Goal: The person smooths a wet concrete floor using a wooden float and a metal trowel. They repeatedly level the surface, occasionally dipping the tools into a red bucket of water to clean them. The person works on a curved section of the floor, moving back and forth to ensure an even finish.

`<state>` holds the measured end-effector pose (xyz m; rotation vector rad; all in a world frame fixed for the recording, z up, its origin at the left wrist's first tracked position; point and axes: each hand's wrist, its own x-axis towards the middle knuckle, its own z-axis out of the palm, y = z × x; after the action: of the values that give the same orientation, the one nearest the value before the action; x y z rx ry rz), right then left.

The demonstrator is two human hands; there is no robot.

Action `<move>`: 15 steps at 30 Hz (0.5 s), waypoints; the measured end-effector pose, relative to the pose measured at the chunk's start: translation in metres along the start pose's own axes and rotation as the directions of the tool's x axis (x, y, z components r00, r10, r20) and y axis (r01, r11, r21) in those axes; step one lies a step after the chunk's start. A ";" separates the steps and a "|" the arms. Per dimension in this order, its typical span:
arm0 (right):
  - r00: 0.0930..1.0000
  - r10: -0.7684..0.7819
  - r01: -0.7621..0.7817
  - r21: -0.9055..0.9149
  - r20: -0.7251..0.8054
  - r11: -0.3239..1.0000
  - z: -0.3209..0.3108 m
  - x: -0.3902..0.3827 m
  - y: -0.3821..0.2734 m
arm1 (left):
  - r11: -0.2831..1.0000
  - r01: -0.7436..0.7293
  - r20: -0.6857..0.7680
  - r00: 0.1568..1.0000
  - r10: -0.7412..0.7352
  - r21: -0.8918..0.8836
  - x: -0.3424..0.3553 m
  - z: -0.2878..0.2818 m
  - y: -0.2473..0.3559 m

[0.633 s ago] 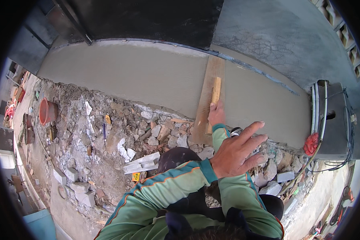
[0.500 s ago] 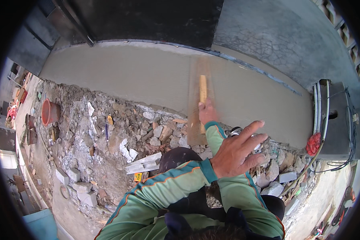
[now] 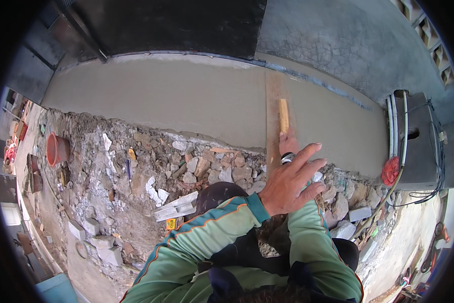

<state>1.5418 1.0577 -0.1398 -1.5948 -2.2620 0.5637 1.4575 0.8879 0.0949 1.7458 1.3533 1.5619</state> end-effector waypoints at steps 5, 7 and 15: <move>0.967 0.251 -0.255 0.317 0.053 0.914 -0.015 -0.019 -0.041 | 0.998 0.006 -0.023 1.000 -0.005 0.069 -0.009 -0.016 -0.002; 0.868 0.449 -0.494 0.452 0.211 0.743 -0.031 -0.021 -0.069 | 0.999 -0.006 -0.002 1.000 0.006 0.049 -0.010 -0.015 0.001; 0.986 0.125 -0.147 0.242 0.106 0.959 0.059 -0.011 -0.095 | 1.000 -0.005 0.011 1.000 0.005 -0.001 -0.011 -0.020 0.006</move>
<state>1.4397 1.0109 -0.1449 -1.6333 -2.0546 0.9339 1.4422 0.8707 0.0998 1.7553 1.3437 1.5531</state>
